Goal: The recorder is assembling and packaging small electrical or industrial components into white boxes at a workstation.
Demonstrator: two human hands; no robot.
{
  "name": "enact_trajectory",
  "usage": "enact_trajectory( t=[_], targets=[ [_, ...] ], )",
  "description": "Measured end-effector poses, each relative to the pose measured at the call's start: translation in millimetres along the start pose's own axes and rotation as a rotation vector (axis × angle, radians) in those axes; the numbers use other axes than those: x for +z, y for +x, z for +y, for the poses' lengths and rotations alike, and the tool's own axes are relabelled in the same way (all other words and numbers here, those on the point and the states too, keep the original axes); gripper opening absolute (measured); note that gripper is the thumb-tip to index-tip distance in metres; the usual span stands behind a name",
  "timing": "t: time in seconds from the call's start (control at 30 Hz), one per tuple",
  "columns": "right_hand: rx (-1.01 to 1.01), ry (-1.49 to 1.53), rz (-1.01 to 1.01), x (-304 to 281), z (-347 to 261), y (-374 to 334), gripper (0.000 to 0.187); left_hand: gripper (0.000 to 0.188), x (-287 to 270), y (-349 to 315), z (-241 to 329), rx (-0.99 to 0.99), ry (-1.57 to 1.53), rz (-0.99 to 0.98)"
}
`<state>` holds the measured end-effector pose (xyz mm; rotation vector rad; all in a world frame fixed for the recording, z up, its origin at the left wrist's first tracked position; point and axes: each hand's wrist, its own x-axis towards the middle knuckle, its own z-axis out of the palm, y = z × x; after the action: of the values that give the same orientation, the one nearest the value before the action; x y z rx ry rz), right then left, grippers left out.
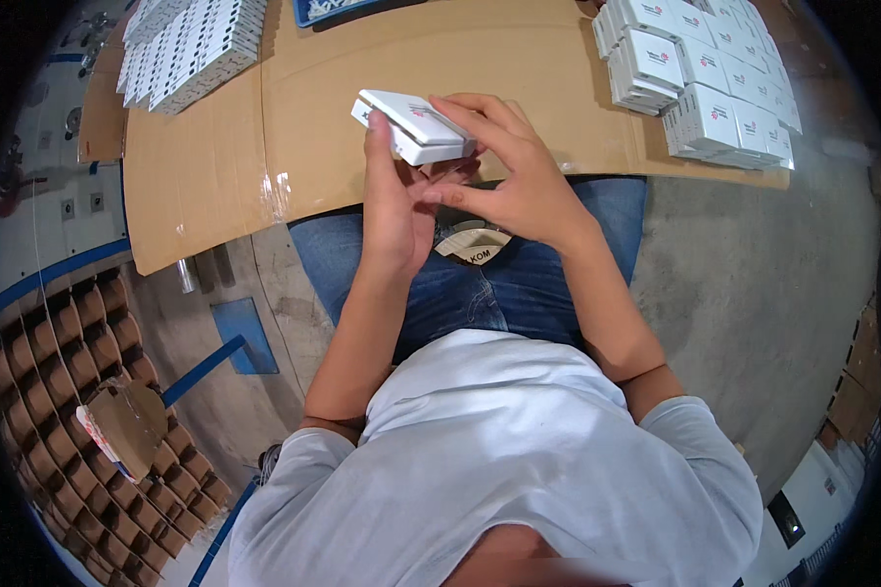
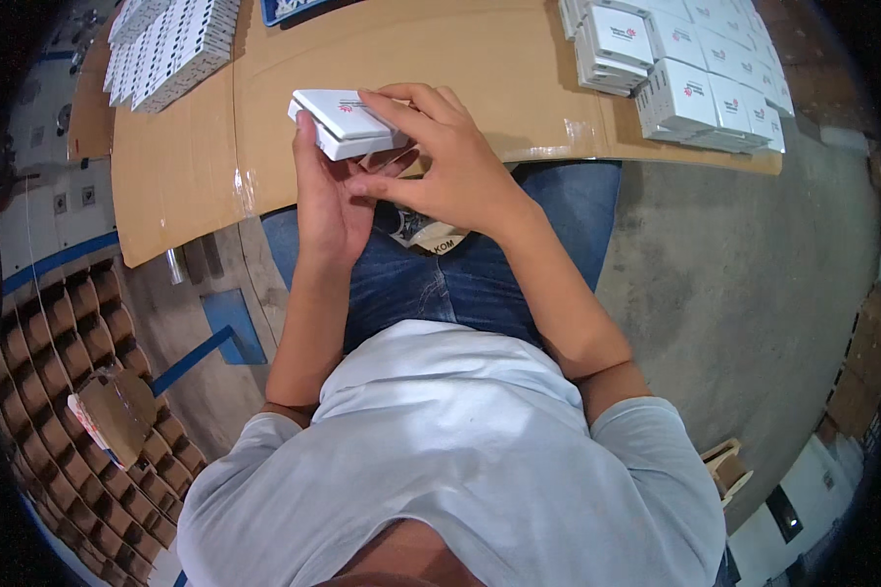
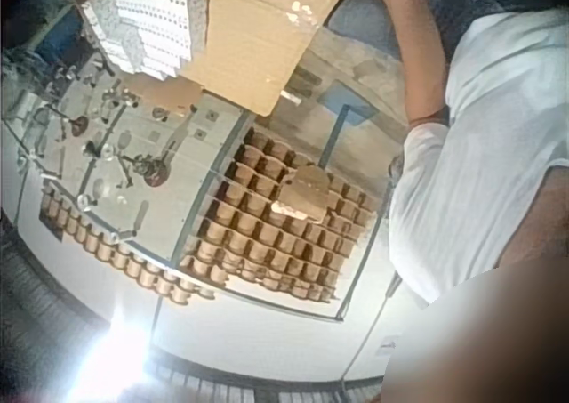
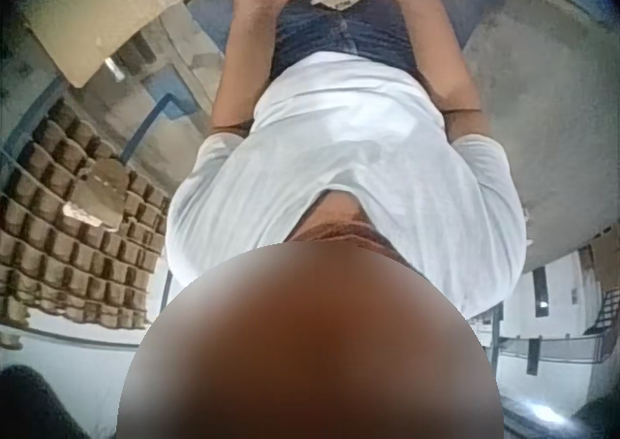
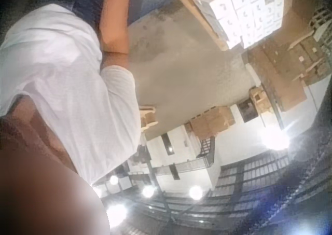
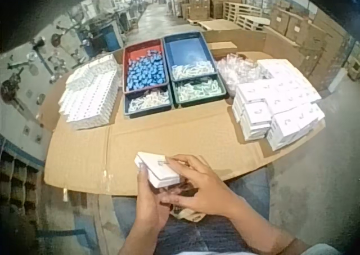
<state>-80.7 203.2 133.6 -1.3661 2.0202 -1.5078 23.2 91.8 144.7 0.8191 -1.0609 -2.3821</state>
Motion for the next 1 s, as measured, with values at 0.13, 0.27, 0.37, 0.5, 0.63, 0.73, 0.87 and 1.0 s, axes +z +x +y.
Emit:
enact_trajectory(
  t=[0.13, 0.27, 0.37, 0.5, 0.63, 0.73, 0.87, 1.0],
  targets=[
    [-0.071, -0.009, 0.02, -4.9, 5.5, 0.5, 0.058, 0.088, -13.1, 3.3, 11.6, -0.218, -0.095, -0.144],
    [-0.179, -0.03, 0.076, -5.7, 11.9, 1.0, 0.05, 0.093, -9.5, 0.7, 7.6, -0.256, -0.042, -0.109],
    [-0.182, 0.03, 0.115, -0.1, 8.9, 4.0, 0.047, 0.082, -19.1, 0.6, -5.8, -0.184, -0.077, -0.121],
    [-0.247, -0.005, 0.082, -3.3, 1.8, 5.7, 0.046, 0.07, 4.9, -9.1, -4.0, -0.046, 0.042, -0.067],
    [-0.226, -0.018, 0.032, -10.4, 8.6, 4.5, 0.042, 0.071, -3.2, -5.6, -9.8, -0.103, 0.041, -0.042],
    [-0.063, 0.179, -0.043, -11.6, 9.7, 2.1, 0.043, 0.072, -3.8, -4.7, -11.5, -0.194, -0.004, -0.034],
    [-0.071, 0.078, -0.059, -9.3, 13.8, 1.2, 0.045, 0.076, -7.0, -3.4, -12.8, -0.246, 0.088, -0.034],
    [0.003, 0.049, -0.047, -3.2, 9.2, 0.6, 0.053, 0.075, -7.3, -6.3, -7.2, -0.274, 0.156, -0.05]
  ],
)
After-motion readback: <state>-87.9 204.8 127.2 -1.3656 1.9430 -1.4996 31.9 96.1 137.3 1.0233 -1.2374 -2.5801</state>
